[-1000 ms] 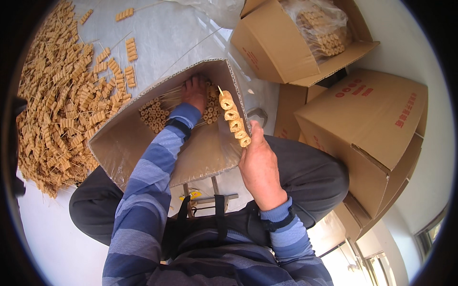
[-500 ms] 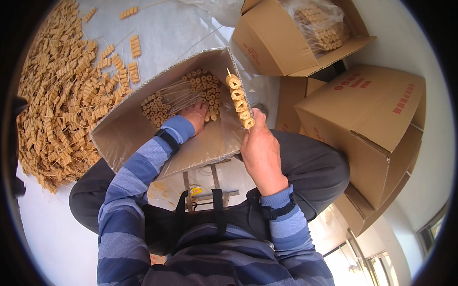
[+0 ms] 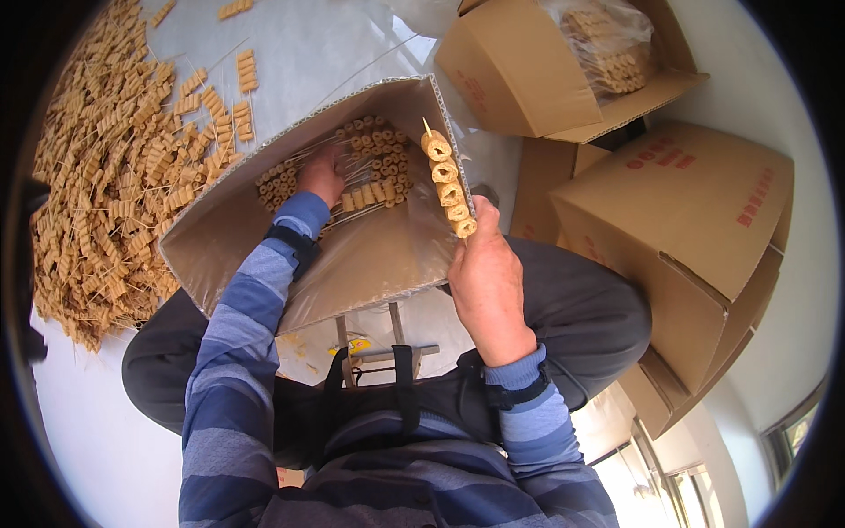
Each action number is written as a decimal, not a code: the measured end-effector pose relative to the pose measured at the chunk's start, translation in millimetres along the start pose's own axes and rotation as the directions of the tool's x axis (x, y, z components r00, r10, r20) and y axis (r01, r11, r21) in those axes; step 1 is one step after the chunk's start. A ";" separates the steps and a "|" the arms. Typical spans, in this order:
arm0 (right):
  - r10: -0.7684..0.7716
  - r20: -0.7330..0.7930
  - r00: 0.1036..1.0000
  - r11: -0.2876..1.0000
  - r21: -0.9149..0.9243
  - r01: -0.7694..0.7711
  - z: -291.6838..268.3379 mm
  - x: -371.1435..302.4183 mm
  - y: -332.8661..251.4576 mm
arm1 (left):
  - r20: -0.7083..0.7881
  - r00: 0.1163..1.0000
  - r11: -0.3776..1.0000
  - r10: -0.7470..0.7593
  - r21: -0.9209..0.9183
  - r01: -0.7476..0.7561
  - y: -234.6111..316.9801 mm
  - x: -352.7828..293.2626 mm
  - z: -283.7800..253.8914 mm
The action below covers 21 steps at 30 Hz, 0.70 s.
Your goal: The person sits on the floor and threads small cylindrical snack pieces onto wooden skewers. They repeatedly pick up skewers, insert snack pieces, and place the completed skewers into a cardboard box.
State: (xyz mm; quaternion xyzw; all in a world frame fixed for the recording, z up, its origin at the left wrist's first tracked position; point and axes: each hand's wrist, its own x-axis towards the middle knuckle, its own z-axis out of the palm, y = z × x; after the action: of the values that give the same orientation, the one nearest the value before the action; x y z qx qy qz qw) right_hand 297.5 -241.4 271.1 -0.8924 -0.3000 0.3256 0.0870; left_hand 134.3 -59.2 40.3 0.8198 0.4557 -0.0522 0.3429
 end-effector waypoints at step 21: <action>-0.017 -0.029 0.999 1.000 -0.008 0.017 2.7 0.3 -4.0 | 0.197 0.975 0.964 -0.103 0.261 0.049 -18.4 25.2 28.5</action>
State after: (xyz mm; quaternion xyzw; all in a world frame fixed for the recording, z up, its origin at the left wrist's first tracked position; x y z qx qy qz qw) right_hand 294.0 -238.1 270.2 -0.8947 -0.3077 0.3108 0.0906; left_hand 140.9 -52.2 -0.8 0.8286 0.4381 -0.2092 0.2787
